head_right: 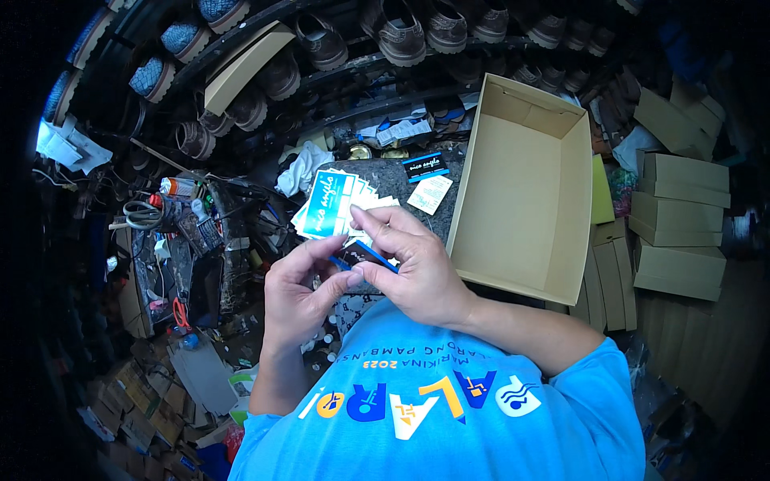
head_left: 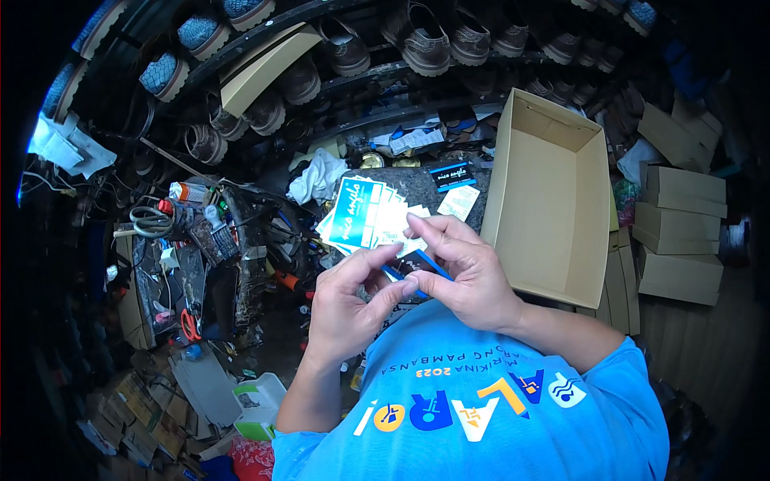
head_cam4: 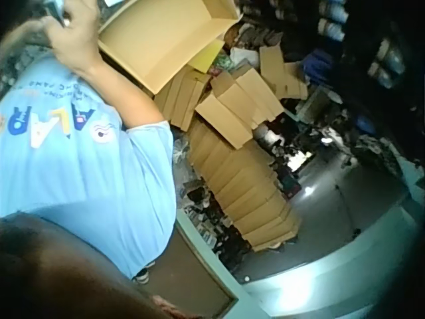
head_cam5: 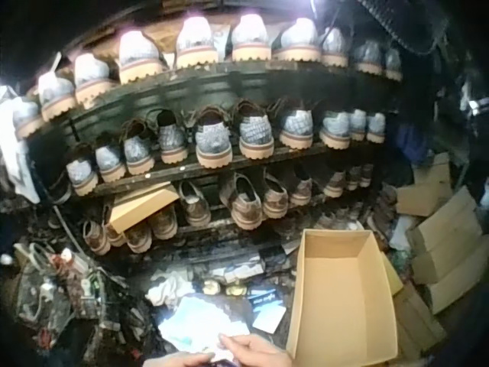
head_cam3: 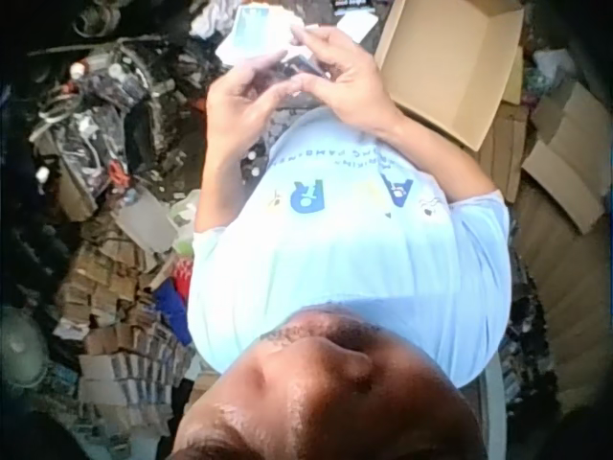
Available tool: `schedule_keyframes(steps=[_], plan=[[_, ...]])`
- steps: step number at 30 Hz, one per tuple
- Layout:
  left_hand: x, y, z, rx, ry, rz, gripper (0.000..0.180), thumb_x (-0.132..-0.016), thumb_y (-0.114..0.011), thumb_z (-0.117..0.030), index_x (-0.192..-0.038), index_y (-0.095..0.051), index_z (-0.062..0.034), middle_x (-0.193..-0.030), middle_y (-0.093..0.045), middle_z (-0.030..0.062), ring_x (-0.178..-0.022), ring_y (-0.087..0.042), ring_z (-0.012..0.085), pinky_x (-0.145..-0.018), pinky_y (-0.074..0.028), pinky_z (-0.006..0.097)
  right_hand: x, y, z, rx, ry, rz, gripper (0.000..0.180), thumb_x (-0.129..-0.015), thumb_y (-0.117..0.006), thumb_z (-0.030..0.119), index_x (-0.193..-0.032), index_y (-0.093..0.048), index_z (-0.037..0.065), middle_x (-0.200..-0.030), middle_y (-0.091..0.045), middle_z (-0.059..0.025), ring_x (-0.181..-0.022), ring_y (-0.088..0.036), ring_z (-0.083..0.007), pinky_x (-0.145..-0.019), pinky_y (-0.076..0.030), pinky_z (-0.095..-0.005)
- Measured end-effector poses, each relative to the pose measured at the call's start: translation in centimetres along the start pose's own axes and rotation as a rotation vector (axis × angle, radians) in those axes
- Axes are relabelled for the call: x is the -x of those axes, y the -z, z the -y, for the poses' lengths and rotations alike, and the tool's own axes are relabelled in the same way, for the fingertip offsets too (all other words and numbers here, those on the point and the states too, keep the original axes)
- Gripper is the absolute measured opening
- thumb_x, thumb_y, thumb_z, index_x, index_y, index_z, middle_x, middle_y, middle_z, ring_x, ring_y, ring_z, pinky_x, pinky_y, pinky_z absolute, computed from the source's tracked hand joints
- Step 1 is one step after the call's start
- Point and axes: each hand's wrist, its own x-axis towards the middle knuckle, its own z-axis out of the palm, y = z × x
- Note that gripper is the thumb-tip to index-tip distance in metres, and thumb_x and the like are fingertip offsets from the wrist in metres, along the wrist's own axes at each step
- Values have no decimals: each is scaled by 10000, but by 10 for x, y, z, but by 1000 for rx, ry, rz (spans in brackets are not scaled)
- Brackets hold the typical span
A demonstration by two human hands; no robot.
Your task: Preparing shoe labels, inspecting the manufactured shoe, wrapping it in paper, and boxing it up.
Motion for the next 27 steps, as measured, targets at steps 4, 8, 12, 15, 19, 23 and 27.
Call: schedule_keyframes(steps=[4,8,12,15,19,23,27], plan=[[1,5,15,-26,5,51,338,-819,-770,6,-1147,-694,32,-945,-715,91,-845,-654,116,-749,-518,251,-6,27,20,186,-117,155,790,-779,-736,31,-1493,-397,14,-1313,-484,-135,-1070,-590,-187,-824,-531,-289],[5,16,40,-166,160,147,305,-852,-731,-34,-1151,-698,15,-915,-703,101,-822,-645,127,-753,-509,275,-38,58,29,758,-20,383,861,-742,-792,131,-1483,-375,-7,-1319,-497,-187,-1131,-589,-295,-882,-533,-355],[8,0,85,-458,85,131,284,-848,-708,-70,-1126,-700,-10,-844,-628,128,-790,-614,267,-741,-495,375,-115,70,9,1301,-286,682,920,-746,-825,193,-1516,-344,41,-1421,-487,-177,-1293,-503,-342,-1078,-434,-414],[10,-11,90,-615,-39,37,308,-796,-735,-62,-1101,-702,-32,-964,-605,137,-912,-589,319,-811,-488,427,-158,82,-27,1453,-398,782,910,-760,-815,189,-1519,-337,39,-1471,-462,-182,-1335,-473,-329,-1096,-422,-405],[13,-4,85,-666,-106,-54,310,-755,-774,-42,-1058,-711,-23,-1081,-570,150,-866,-569,314,-778,-490,400,-175,84,-33,1448,-517,979,856,-740,-815,140,-1492,-411,75,-1373,-557,-192,-1266,-537,-357,-1058,-449,-408],[-14,16,95,-353,-112,-414,212,-799,-736,27,-1007,-704,6,-1040,-553,119,-861,-568,203,-736,-473,294,-151,110,-42,1546,-224,788,455,-800,-668,37,-1247,-586,14,-1078,-622,-179,-1080,-625,-335,-890,-527,-426],[-71,33,170,-78,-81,-772,114,-935,-615,36,-1037,-654,68,-1056,-540,85,-925,-558,133,-769,-474,246,-119,108,-18,1597,-223,637,473,-854,-541,3,-1327,-522,-1,-1052,-574,-147,-1000,-621,-323,-843,-537,-412]])
